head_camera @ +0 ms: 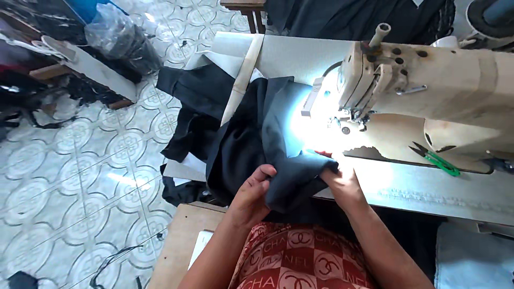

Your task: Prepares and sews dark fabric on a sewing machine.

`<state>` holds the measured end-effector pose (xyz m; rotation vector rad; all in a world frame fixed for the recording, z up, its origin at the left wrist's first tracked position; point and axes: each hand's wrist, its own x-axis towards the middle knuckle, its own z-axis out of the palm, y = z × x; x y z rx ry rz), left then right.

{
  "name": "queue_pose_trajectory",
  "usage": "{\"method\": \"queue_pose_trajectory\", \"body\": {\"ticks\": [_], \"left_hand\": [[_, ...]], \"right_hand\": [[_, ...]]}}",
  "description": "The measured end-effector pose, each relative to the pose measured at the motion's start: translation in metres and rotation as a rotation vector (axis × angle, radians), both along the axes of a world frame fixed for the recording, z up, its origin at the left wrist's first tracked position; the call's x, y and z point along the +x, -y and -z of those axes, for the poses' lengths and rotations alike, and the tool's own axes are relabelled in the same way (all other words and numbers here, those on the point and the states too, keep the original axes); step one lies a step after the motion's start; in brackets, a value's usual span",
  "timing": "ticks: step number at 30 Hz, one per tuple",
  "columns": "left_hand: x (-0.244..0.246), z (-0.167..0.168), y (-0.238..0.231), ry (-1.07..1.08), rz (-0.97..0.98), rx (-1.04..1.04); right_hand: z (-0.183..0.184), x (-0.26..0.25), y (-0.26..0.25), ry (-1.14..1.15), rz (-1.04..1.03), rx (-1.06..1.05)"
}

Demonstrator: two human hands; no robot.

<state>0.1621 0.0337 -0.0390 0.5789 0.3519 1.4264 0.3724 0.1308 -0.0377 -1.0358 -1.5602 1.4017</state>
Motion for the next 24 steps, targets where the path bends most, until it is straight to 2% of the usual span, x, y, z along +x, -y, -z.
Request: {"method": "queue_pose_trajectory", "body": {"ticks": [2,5,8,11,14,16,20,21,24], "left_hand": [[-0.001,-0.002,0.006,-0.003,-0.008,0.005],[-0.006,0.001,0.012,-0.046,-0.042,0.015],[-0.014,0.01,0.015,-0.364,-0.094,0.016],[-0.009,0.0,0.016,-0.735,-0.196,-0.01],[0.003,-0.008,0.015,-1.004,-0.358,-0.046],[0.01,-0.009,0.014,-1.065,-0.453,-0.082],[0.018,-0.008,0.013,-0.978,-0.562,-0.16],[0.019,-0.006,0.013,-1.02,-0.607,-0.166],[0.013,0.002,0.013,-1.43,-0.795,-0.07]], "right_hand": [[0.002,0.002,0.001,0.159,-0.006,0.125],[-0.007,0.007,0.001,0.112,0.13,0.09],[-0.026,0.01,0.002,-0.092,0.231,0.024],[-0.034,0.008,0.007,-0.097,0.22,0.118],[-0.032,0.009,0.013,-0.036,0.217,0.191],[-0.029,0.012,0.017,-0.004,0.217,0.248],[-0.022,0.02,0.026,0.075,0.227,0.371],[-0.019,0.023,0.029,0.107,0.223,0.41],[-0.013,0.031,0.038,0.2,0.226,0.476]]}}
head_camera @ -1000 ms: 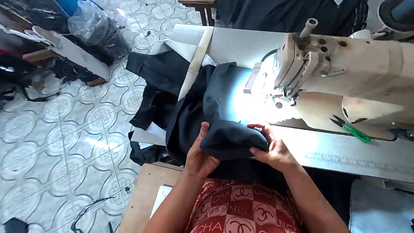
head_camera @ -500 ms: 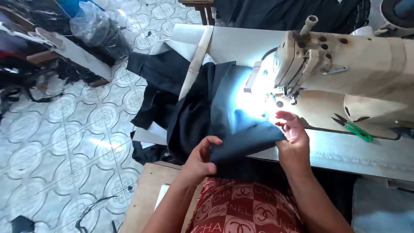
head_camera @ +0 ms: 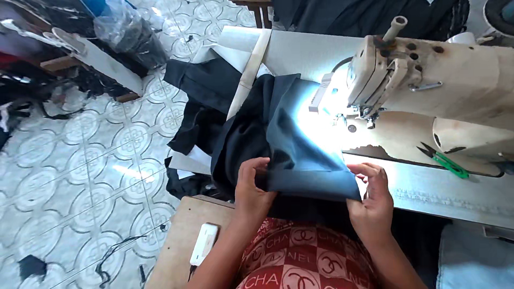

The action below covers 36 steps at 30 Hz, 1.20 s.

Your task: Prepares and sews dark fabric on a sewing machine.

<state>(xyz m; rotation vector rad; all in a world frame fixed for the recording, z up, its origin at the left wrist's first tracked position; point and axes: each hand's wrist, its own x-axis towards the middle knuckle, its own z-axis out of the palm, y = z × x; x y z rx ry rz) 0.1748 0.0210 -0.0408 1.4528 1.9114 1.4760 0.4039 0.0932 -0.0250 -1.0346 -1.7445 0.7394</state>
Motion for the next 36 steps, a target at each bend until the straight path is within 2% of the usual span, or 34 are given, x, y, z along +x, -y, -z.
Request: {"method": "queue_pose_trajectory", "body": {"ticks": [2,4,9,17,22,26,31,36], "left_hand": [[-0.001,0.001,0.002,-0.189,-0.045,0.0],[0.001,-0.001,0.002,-0.287,-0.062,0.029],[0.002,-0.001,0.004,-0.352,-0.018,0.119],[0.003,-0.001,0.004,-0.464,-0.055,0.011],[0.001,0.008,0.01,-0.321,0.0,0.205],[0.005,0.012,0.014,-0.389,0.117,0.296],[0.014,0.008,0.016,-0.535,0.354,0.27],[0.016,0.005,0.009,-0.574,0.379,0.197]], "right_hand": [[0.003,0.004,0.002,0.045,0.018,-0.004],[0.005,0.004,0.003,0.066,0.038,-0.002],[0.005,0.004,0.003,0.088,0.08,-0.002],[0.011,0.0,0.004,0.184,0.105,-0.004],[0.016,0.006,-0.001,0.212,0.159,0.021],[0.021,0.003,-0.005,0.259,0.225,0.089],[0.024,-0.002,-0.004,0.444,0.301,0.245],[0.027,-0.003,-0.004,0.469,0.317,0.27]]}}
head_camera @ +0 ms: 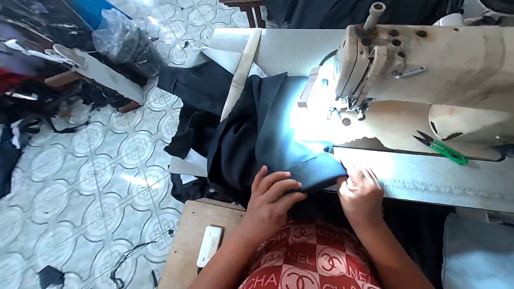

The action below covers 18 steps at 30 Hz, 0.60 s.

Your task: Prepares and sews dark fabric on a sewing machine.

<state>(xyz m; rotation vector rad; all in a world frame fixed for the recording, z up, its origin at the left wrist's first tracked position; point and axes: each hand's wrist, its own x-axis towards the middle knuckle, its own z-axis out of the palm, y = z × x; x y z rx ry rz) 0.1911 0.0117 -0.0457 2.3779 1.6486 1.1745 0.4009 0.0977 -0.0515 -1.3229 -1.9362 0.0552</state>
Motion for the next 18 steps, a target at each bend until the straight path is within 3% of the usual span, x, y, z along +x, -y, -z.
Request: {"method": "queue_pose_trajectory", "body": {"ticks": [3,7,10,14,18], "left_hand": [[0.002,-0.012,-0.006,-0.076,-0.034,-0.069],[-0.001,-0.032,-0.018,-0.084,-0.017,-0.109],[-0.002,-0.044,-0.03,-0.139,0.013,-0.094],[-0.005,-0.065,-0.046,-0.32,-0.003,-0.08],[-0.028,-0.102,-0.062,-0.466,0.002,-0.112]], "right_hand": [[-0.005,0.005,0.001,0.037,-0.044,-0.043],[-0.037,0.01,0.028,0.019,-0.373,-0.126],[-0.035,-0.008,0.046,-0.002,-0.561,-0.064],[-0.01,-0.033,0.032,0.261,-0.455,-0.02],[-0.008,-0.018,0.035,0.241,-0.589,0.161]]}}
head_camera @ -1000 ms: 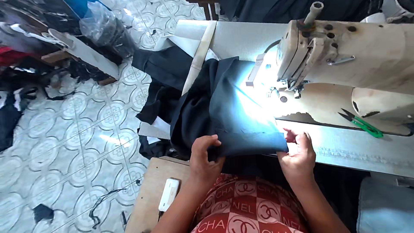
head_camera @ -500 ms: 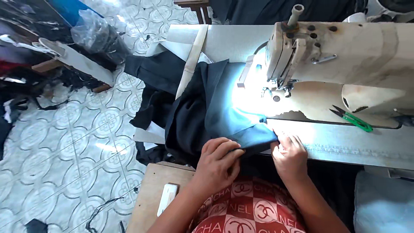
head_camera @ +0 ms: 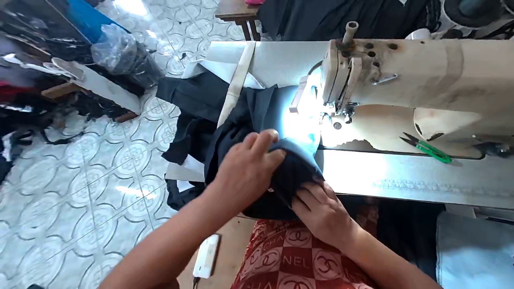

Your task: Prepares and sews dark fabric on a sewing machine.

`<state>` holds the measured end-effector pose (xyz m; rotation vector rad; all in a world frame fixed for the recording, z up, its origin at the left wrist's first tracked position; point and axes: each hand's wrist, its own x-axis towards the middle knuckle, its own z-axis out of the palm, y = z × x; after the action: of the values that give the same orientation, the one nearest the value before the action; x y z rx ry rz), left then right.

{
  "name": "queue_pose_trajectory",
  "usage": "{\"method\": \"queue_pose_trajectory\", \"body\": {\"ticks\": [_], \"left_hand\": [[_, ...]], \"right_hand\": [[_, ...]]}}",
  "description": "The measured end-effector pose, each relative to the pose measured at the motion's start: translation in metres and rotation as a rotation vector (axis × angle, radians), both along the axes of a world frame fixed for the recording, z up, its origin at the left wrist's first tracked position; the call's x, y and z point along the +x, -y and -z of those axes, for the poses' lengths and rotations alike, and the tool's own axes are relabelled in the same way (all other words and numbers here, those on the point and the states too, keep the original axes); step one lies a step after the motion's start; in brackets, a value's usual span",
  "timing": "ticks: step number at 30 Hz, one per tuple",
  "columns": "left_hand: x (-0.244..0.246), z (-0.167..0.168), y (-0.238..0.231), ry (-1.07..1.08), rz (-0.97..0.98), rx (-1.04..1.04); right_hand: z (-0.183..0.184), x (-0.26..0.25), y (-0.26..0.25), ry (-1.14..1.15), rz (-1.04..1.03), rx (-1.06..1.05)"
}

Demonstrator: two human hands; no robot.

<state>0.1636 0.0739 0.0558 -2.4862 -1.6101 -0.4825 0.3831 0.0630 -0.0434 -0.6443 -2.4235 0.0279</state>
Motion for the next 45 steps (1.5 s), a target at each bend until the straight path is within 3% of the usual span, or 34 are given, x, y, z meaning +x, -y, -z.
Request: {"method": "queue_pose_trajectory", "body": {"ticks": [3,5,8,11,15,19,23,27,30,33,35,37,38,39,41,45], "left_hand": [[-0.022,-0.021,-0.01,-0.137,0.059,0.04],[-0.04,-0.029,-0.017,-0.172,0.161,0.076],[-0.048,-0.02,-0.03,-0.068,0.463,0.059],[-0.033,-0.012,-0.037,0.107,0.619,0.036],[0.006,-0.014,-0.038,0.15,0.657,0.091],[0.016,-0.011,-0.049,0.174,0.665,0.031],[-0.001,0.007,-0.082,0.163,0.63,-0.257],[-0.008,0.049,-0.122,0.173,0.695,-0.248],[-0.017,0.053,-0.121,0.225,0.571,-0.27],[-0.044,0.007,-0.092,0.167,0.291,-0.334],[-0.058,-0.034,-0.055,0.105,-0.014,-0.39],[-0.057,-0.061,-0.02,0.13,-0.454,-0.458],[-0.062,-0.057,-0.009,0.166,-0.616,-0.404],[-0.068,-0.05,-0.003,0.145,-0.654,-0.297],[-0.063,-0.04,-0.006,0.066,-0.481,-0.122],[0.009,0.029,-0.02,0.248,-0.155,-0.176]], "right_hand": [[0.0,0.026,0.004,-0.09,-0.021,-0.006],[0.002,0.045,0.003,-0.123,0.081,-0.09],[0.005,0.061,-0.004,-0.233,0.189,-0.243],[-0.003,0.056,-0.002,-0.438,0.213,-0.343],[-0.034,0.026,0.0,-0.494,0.274,-0.379],[-0.042,0.016,-0.002,-0.44,0.311,-0.281],[-0.044,0.035,0.01,-0.391,0.113,-0.158],[-0.052,0.059,0.023,-0.359,-0.003,-0.135],[-0.041,0.076,0.028,-0.507,0.117,-0.269],[-0.017,0.069,0.008,-0.834,0.381,-0.567],[-0.008,0.052,-0.021,-0.909,0.474,-0.832],[-0.003,0.03,-0.054,-0.755,0.531,-0.962],[0.0,0.019,-0.07,-0.672,0.517,-0.998],[0.003,0.009,-0.084,-0.608,0.487,-1.028],[0.006,-0.007,-0.105,-0.512,0.441,-0.996],[0.007,-0.011,-0.116,-0.402,0.462,-0.871]]}}
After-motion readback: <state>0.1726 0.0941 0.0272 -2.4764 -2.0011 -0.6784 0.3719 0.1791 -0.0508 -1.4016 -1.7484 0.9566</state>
